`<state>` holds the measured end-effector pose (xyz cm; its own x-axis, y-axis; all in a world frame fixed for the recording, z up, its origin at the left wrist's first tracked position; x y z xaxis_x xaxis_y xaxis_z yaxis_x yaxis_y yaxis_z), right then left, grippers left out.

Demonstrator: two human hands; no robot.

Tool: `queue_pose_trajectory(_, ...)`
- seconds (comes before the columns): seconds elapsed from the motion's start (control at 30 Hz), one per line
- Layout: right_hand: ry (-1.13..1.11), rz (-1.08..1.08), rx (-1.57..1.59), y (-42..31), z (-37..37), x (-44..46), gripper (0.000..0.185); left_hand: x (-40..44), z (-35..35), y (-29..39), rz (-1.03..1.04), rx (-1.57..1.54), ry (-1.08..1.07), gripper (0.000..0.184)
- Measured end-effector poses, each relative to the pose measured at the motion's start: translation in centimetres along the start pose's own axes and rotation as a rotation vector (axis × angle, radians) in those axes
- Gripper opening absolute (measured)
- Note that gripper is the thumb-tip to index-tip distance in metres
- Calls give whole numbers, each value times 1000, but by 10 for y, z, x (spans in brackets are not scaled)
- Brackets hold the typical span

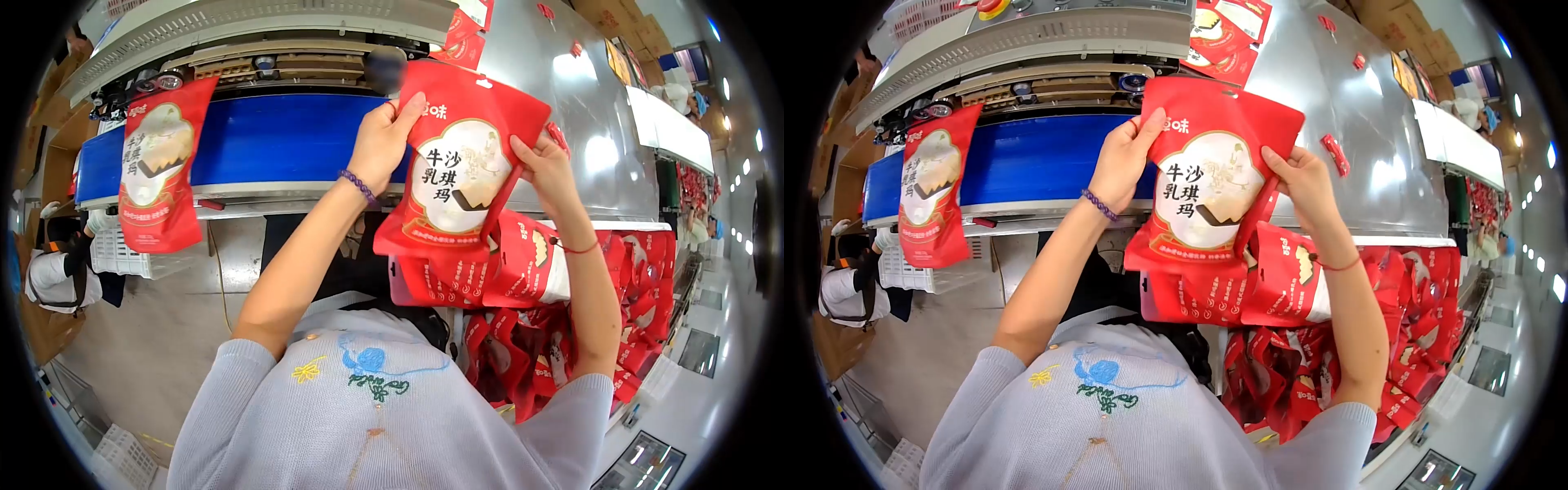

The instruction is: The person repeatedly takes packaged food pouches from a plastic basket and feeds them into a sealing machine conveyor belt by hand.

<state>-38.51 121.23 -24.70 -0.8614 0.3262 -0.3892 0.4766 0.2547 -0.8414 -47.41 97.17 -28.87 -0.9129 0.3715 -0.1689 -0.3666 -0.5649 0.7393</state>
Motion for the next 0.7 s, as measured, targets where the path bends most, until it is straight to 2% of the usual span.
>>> queue_pose_trajectory(0.03, -28, 31, 58, 6, 1, 5, 28, 7, -5, 1, 74, 322, 24, 35)
queue_pose_trajectory(0.07, -52, 63, 116, 9, 10, 6, 30, 14, -12, 0, 78, 319, 18, 35)
queue_pose_trajectory(0.13, -60, 56, 123, 19, 14, 16, 29, 19, -19, 13, 169, 860, 127, 40)
queue_pose_trajectory(0.2, -70, 58, 132, 21, 18, 23, 29, 33, -28, 13, 122, 830, 178, 43)
queue_pose_trajectory(0.27, -14, 6, 137, 9, 18, 26, 25, 51, -36, 11, 57, 818, 184, 37)
queue_pose_trajectory(0.4, 40, 37, 179, 9, 16, 38, 23, 61, -53, 1, -44, 741, 260, 36)
queue_pose_trajectory(0.47, 94, -22, 149, -4, 24, 41, 19, 59, -62, 6, 46, 442, 270, 24)
queue_pose_trajectory(0.53, 125, -38, 202, -1, 37, 58, 17, 77, -92, 8, 166, 562, 179, 24)
queue_pose_trajectory(0.57, 60, -72, 142, -1, 43, 70, 17, 81, -101, 16, 267, 528, 56, 25)
queue_pose_trajectory(0.6, -2, -98, 82, 1, 46, 74, 17, 45, -79, 34, 32, 393, 303, 23)
queue_pose_trajectory(0.63, -47, -91, 125, -2, 48, 66, 17, 45, -89, 34, -15, 345, 205, 25)
queue_pose_trajectory(0.7, -74, -79, 162, -11, 29, 43, 17, 4, -92, 66, -105, 682, 227, 33)
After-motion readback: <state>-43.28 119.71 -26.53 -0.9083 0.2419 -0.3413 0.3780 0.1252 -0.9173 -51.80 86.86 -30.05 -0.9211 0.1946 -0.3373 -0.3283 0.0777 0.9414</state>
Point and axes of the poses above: each hand's wrist, its own x-axis towards the middle knuckle, its own z-axis out of the palm, y = z × x, the point moved 8 cm from there along x, towards the middle knuckle, and after that the axes turned 9 degrees about -x, right-handed, at the moved point
